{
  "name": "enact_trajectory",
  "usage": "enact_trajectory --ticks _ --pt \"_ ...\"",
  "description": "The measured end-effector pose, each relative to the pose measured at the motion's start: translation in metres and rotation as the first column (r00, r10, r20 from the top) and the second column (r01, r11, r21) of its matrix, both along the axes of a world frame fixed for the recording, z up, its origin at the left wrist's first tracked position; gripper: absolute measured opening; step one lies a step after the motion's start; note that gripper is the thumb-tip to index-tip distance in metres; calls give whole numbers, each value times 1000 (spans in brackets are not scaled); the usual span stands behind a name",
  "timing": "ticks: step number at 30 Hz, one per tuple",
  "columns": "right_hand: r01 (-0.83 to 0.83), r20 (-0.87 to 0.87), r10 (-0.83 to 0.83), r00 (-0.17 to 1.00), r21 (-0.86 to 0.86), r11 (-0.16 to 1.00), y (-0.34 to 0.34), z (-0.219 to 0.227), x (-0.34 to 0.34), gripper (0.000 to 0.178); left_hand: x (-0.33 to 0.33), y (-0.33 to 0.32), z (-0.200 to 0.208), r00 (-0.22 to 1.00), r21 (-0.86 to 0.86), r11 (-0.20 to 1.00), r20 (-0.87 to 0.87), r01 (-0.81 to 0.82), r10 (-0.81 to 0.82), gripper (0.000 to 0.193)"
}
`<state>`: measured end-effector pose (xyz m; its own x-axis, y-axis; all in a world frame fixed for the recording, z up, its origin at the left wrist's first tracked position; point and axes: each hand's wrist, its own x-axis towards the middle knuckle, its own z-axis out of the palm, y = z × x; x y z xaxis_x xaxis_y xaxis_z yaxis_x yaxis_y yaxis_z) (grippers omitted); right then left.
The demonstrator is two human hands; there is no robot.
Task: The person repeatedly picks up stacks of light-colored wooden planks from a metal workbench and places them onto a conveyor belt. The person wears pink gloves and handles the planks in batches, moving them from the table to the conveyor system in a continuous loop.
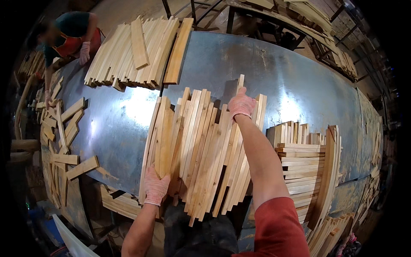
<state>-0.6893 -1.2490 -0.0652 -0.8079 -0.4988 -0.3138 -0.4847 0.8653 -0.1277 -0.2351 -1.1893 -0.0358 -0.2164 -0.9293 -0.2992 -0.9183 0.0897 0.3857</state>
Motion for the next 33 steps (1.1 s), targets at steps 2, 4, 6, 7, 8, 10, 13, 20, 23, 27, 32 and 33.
enact_trajectory --ticks 2,4,6,7,8,10,13,20,23,27,32,33 --pt "23 -34 -24 999 -10 1000 2 6 -15 48 -9 0 3 999 -18 1000 -33 15 -15 72" --pt "6 -43 -7 999 -27 1000 5 15 -18 53 -13 0 7 1000 28 999 -9 -19 19 70" --pt "1 -61 -11 998 -154 988 9 44 -12 68 -9 0 10 998 45 998 -19 -52 52 67" --pt "-8 -77 -10 997 -235 972 14 62 -10 71 -7 0 10 997 35 998 -51 -59 60 65" --pt "-14 -97 -17 995 -309 951 22 79 -10 75 -12 -3 14 994 31 998 -88 -57 60 63" --pt "-25 -121 -23 992 -383 924 40 121 -2 78 -14 -7 24 982 165 984 -160 -71 98 59" --pt "-78 -114 20 993 -528 846 71 185 23 75 -14 -1 36 983 170 985 -172 -35 65 55" --pt "-56 9 126 992 -860 506 155 275 59 63 -37 22 32 980 90 993 -187 82 -64 68" --pt "49 171 258 951 -907 419 164 286 67 58 -44 27 11 988 53 988 -73 143 -139 74" --pt "287 443 354 824 -864 415 165 288 81 54 -42 33 36 985 -31 991 -110 132 -134 93" --pt "336 556 437 707 -808 484 119 257 120 45 -43 54 149 770 60 964 -616 258 -167 119" --pt "377 601 432 672 -780 500 108 251 133 43 -46 61 153 786 -3 966 -580 260 -214 122"
